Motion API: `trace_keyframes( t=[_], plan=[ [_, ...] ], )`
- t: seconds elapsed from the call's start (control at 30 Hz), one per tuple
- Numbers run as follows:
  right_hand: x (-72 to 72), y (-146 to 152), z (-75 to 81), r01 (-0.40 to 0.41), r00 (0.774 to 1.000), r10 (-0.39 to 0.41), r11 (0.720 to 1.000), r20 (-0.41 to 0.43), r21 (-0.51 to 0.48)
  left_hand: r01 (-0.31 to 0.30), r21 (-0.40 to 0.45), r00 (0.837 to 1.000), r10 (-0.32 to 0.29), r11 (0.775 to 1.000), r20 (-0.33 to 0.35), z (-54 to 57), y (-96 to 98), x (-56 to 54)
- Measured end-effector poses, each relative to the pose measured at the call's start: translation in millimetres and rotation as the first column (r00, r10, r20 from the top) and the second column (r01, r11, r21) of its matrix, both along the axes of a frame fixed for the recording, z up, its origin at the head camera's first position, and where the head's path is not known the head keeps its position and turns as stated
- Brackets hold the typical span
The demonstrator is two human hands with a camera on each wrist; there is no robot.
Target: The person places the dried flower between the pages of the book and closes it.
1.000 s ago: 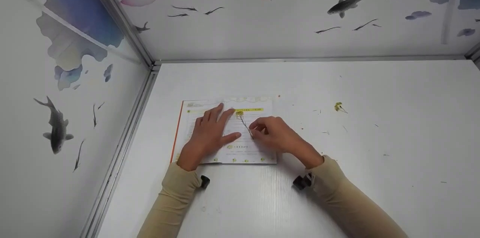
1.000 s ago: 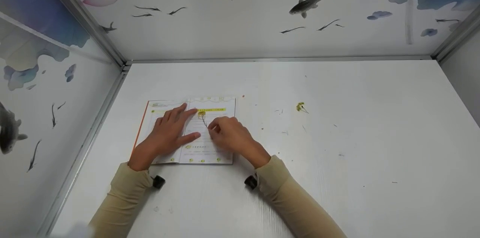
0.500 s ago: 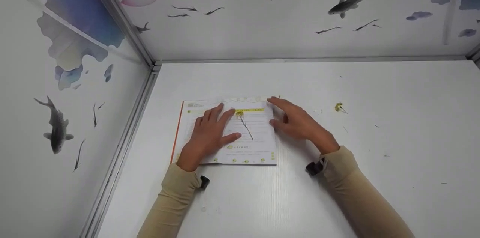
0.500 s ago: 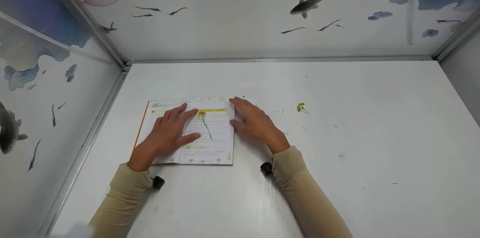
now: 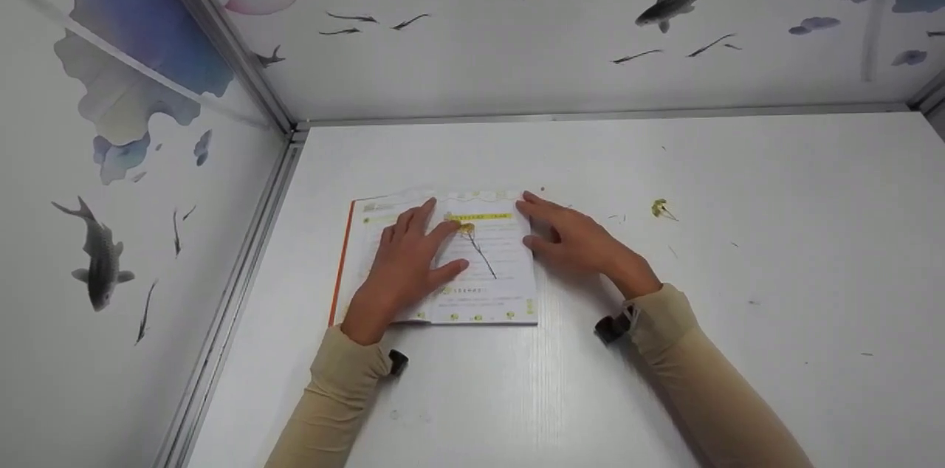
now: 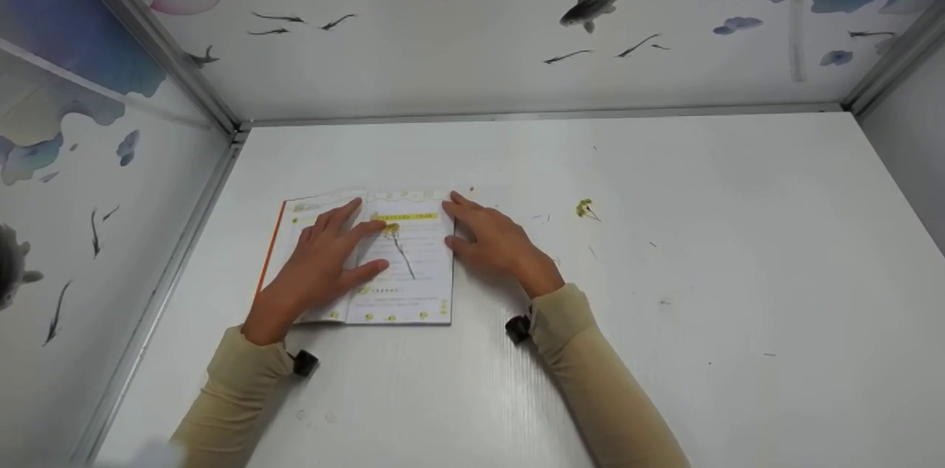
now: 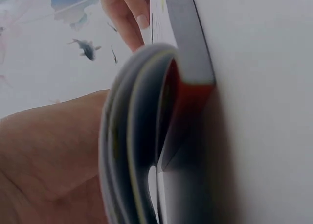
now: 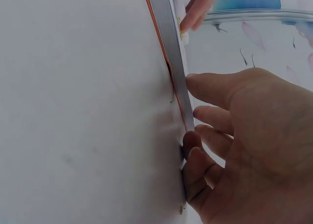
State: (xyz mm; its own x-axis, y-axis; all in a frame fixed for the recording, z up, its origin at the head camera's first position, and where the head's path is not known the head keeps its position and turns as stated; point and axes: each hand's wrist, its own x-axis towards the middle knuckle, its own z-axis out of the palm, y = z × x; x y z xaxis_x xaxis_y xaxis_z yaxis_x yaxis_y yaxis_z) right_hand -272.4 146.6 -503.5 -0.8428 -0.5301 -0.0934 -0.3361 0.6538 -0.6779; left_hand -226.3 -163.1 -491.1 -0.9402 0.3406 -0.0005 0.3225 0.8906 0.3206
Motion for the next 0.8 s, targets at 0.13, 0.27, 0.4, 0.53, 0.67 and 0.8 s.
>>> trace_keyframes(
  t=[0.13, 0.27, 0.4, 0.53, 0.67, 0.8],
  plan=[
    [1.0, -1, 0.2, 0.012, 1.000, -0.012, 1.000, 0.001, 0.009, 0.009, -0.018, 0.997, -0.010, 1.000, -0.074, 2.2, 10.3, 4.2],
    [0.1, 0, 0.1, 0.013, 1.000, -0.012, 1.000, -0.016, 0.013, 0.031, -0.058, 0.996, -0.036, 0.998, -0.082, 0.6, 20.0, 6.9],
    [-1.0, 0, -0.6, 0.013, 1.000, -0.013, 1.000, -0.027, 0.005, 0.033, -0.092, 0.995, -0.041, 0.995, -0.087, -3.6, 23.7, 7.1],
    [-1.3, 1, -1.8, -0.002, 0.999, 0.002, 1.000, -0.043, -0.011, 0.032, -0.070, 0.991, -0.041, 0.997, -0.128, -1.6, 31.7, 11.6],
    [-1.6, 2, -3.6, -0.008, 0.998, 0.007, 1.000, -0.056, -0.015, 0.103, -0.065, 0.980, -0.112, 0.993, -0.162, 3.9, 52.0, 24.7],
    [-1.8, 1, -4.7, 0.000, 0.998, -0.001, 1.000, -0.067, -0.008, 0.211, -0.102, 0.958, -0.226, 0.972, -0.174, 3.9, 72.7, 41.2]
  ],
)
